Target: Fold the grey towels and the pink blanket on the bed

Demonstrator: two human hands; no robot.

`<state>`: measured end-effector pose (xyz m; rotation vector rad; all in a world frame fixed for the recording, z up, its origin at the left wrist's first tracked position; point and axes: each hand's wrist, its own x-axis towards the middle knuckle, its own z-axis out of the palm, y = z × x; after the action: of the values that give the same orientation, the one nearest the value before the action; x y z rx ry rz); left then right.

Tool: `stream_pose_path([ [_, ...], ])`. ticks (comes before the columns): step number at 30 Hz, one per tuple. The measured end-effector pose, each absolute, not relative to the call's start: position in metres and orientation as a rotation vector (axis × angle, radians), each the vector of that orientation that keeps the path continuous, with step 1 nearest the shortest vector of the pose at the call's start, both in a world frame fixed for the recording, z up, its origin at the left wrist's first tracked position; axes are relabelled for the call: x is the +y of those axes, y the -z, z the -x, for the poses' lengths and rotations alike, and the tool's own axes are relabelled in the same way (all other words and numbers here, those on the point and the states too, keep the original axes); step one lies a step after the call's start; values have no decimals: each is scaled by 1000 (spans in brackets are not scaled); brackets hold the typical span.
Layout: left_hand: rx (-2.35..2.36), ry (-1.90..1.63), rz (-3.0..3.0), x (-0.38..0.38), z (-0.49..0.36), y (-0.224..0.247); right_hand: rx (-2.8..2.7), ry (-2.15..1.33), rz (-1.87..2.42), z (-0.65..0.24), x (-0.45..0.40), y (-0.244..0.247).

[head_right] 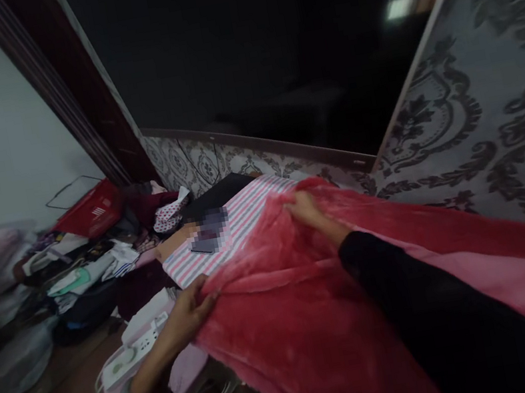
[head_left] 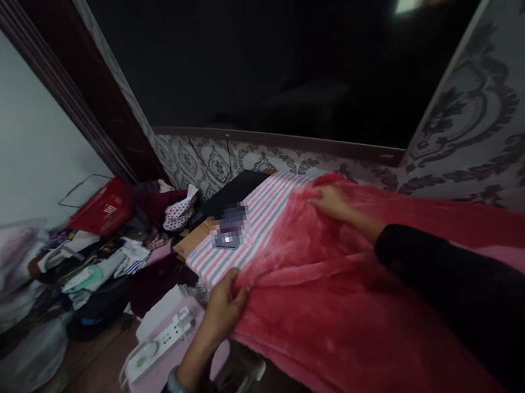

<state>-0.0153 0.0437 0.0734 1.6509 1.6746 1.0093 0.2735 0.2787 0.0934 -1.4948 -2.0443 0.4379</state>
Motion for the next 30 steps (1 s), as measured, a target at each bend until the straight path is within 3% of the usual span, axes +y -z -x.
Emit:
stream_pose_path([
  [6, 1750, -1070, -1898, 95, 0, -106, -1830, -178, 1458, -300, 331, -139],
  [11, 1999, -822, -1827, 109, -12, -73, -1903, -184, 1624, -293, 355, -97],
  [17, 1942, -1127, -1688, 88, -13, -34, -2095, -260, 1697, -283, 367, -44],
  [25, 1912, -1298, -1705, 84, -11, -31, -2182, -712, 1768, -332, 370, -68],
  [30, 1942, -1326, -1657, 85, -11, -30, -2173, -405, 1651, -351, 360, -63],
])
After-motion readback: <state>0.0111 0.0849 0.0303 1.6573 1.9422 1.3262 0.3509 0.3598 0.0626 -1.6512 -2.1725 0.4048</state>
